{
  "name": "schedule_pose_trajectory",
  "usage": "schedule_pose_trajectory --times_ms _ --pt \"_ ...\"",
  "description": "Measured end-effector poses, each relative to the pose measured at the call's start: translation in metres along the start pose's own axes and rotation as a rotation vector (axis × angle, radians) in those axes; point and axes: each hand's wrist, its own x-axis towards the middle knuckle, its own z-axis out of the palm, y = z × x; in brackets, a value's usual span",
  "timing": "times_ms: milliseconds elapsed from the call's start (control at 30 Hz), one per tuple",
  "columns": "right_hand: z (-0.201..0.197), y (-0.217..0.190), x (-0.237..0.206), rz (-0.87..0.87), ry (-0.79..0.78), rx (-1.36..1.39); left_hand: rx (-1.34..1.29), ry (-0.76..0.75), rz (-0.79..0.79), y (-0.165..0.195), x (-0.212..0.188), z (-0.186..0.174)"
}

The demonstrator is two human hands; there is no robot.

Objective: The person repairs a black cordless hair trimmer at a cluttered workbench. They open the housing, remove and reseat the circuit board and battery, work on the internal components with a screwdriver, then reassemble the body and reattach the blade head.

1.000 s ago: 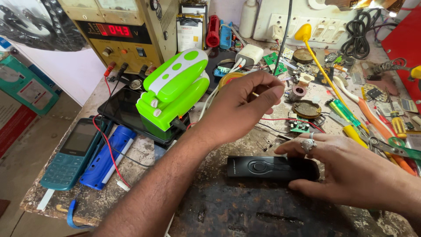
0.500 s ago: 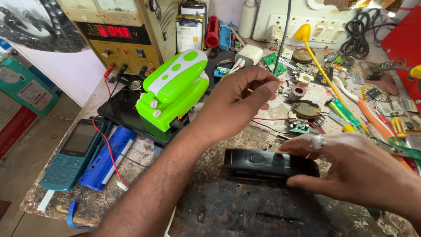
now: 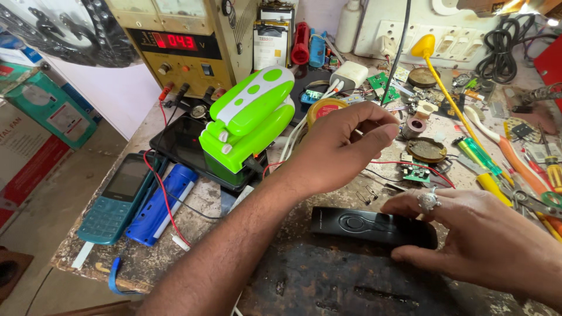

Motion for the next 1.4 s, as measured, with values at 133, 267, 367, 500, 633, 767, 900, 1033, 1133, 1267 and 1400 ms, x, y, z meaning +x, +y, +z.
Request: schedule_pose_trajectory --times_ms 133,267,367,500,633,767,900,1033,1133,1267,1400 --pt "-0.003 -0.011 0.005 0.395 -0.254 -0.108 0.004 -0.012 -0.048 0.002 -0.001 0.0" --pt "-0.004 -0.015 0.006 0.438 -0.346 -0.259 -0.041 -0.012 -0.065 0.001 0.001 0.001" --pt "-0.009 -0.003 0.003 0.461 -0.21 -0.14 -0.129 0.051 0.029 -0.003 0.004 -0.002" --pt "-0.02 0.02 -0.005 0.582 0.119 0.318 -0.367 0.373 0.037 -0.001 0.006 -0.009" --pt "-0.027 0.03 -0.01 0.507 0.451 0.633 -0.645 0.437 -0.071 0.01 0.01 0.011" --pt "-0.023 0.03 -0.006 0.492 0.477 0.722 -0.718 0.158 -0.18 0.009 -0.003 0.046" --pt "-0.014 0.032 -0.003 0.564 0.475 0.678 -0.751 0.117 -0.155 -0.003 -0.006 0.049" --pt "-0.012 0.042 -0.007 0.404 0.463 0.646 -0.796 0.092 -0.096 -0.004 -0.003 0.044" --pt "-0.005 0.051 -0.006 0.099 0.504 0.572 -0.752 0.094 -0.107 0.0 -0.006 0.042" --pt "-0.004 0.058 -0.013 0.188 0.476 0.691 -0.743 0.091 -0.122 0.001 -0.004 0.044" --pt "-0.007 0.056 -0.016 0.281 0.458 0.695 -0.717 0.104 -0.14 0.001 -0.003 0.042"
